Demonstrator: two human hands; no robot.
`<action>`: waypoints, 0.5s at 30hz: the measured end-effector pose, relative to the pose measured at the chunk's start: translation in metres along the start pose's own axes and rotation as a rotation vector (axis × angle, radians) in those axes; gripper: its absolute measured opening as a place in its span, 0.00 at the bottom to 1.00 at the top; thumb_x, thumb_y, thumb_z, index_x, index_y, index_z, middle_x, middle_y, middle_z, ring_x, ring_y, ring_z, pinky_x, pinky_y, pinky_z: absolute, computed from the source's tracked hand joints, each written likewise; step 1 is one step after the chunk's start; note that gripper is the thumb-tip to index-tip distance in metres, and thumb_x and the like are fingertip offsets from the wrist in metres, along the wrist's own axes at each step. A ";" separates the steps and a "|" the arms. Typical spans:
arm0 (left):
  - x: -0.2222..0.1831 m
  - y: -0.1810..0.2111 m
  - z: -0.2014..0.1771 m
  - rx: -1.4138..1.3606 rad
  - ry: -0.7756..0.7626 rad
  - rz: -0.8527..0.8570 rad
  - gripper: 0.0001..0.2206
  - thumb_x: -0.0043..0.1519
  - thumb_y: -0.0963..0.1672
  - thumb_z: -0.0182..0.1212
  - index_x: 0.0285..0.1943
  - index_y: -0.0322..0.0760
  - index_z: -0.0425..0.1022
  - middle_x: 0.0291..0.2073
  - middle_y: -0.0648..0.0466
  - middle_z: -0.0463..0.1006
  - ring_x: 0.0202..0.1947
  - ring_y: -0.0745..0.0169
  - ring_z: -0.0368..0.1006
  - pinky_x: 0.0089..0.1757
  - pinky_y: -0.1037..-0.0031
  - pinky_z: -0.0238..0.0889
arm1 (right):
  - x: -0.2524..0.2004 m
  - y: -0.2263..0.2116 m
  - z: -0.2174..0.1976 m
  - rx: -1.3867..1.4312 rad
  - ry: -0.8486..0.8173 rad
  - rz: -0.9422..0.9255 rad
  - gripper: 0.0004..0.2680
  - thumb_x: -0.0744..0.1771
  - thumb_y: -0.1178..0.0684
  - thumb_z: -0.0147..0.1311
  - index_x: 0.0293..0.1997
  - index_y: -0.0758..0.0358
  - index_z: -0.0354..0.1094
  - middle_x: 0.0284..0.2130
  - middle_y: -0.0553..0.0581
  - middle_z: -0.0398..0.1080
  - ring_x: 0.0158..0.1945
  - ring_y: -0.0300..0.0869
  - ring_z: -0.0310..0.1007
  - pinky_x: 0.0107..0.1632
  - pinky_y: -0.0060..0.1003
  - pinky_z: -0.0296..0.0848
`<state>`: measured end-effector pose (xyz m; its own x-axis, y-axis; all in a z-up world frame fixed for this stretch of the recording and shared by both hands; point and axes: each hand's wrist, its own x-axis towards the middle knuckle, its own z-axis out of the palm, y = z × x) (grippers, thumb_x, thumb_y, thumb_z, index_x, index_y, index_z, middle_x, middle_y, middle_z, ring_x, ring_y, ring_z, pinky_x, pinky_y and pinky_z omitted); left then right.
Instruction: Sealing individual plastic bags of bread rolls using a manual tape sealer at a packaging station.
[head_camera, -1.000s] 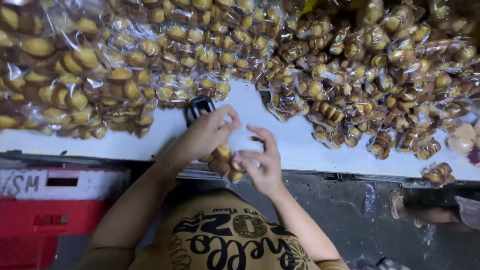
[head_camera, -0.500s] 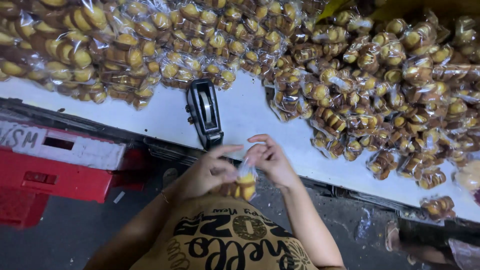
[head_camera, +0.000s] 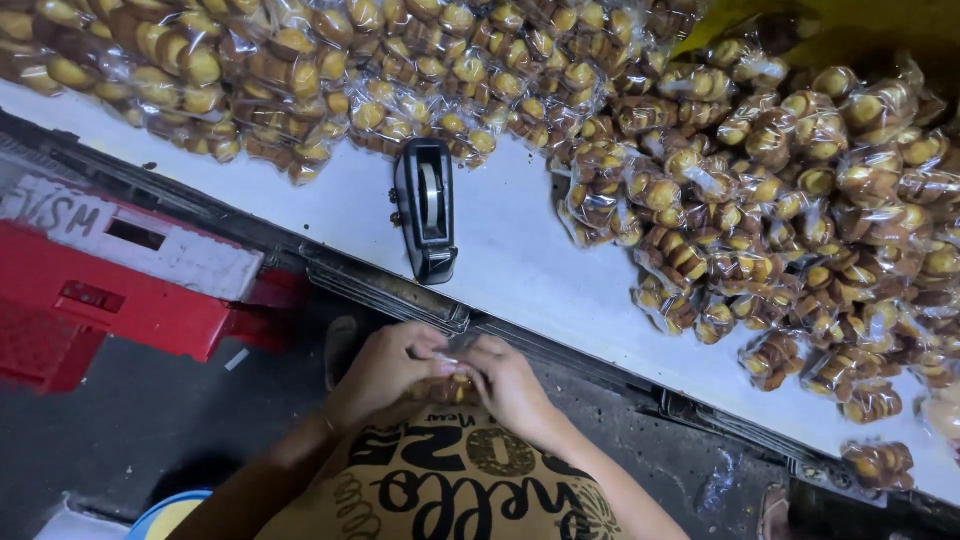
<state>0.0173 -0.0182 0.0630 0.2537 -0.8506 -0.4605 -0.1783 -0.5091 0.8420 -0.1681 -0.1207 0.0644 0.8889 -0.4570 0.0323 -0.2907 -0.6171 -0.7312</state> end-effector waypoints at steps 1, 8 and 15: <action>0.003 -0.012 0.008 0.001 -0.002 -0.001 0.20 0.50 0.48 0.78 0.52 0.45 0.83 0.36 0.47 0.85 0.48 0.49 0.81 0.50 0.61 0.72 | 0.001 0.001 0.001 0.001 0.000 0.002 0.05 0.68 0.55 0.55 0.40 0.61 0.77 0.33 0.59 0.74 0.39 0.54 0.76 0.44 0.45 0.76; 0.037 -0.088 0.054 0.012 0.193 0.138 0.17 0.66 0.54 0.60 0.37 0.41 0.74 0.36 0.50 0.76 0.45 0.46 0.75 0.49 0.60 0.66 | 0.015 0.037 0.032 0.357 0.005 0.335 0.10 0.67 0.54 0.53 0.25 0.67 0.68 0.32 0.64 0.71 0.38 0.57 0.73 0.43 0.48 0.71; 0.067 -0.088 0.016 -0.202 0.517 0.232 0.12 0.58 0.44 0.67 0.30 0.44 0.65 0.23 0.56 0.75 0.28 0.60 0.72 0.35 0.74 0.61 | 0.123 0.040 0.010 0.211 0.346 0.439 0.17 0.61 0.46 0.67 0.50 0.62 0.73 0.40 0.63 0.68 0.36 0.53 0.71 0.41 0.45 0.71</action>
<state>0.0347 -0.0325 -0.0462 0.6685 -0.7363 -0.1043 -0.1131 -0.2393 0.9643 -0.0672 -0.1952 0.0324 0.5242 -0.8445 -0.1100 -0.4967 -0.1983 -0.8449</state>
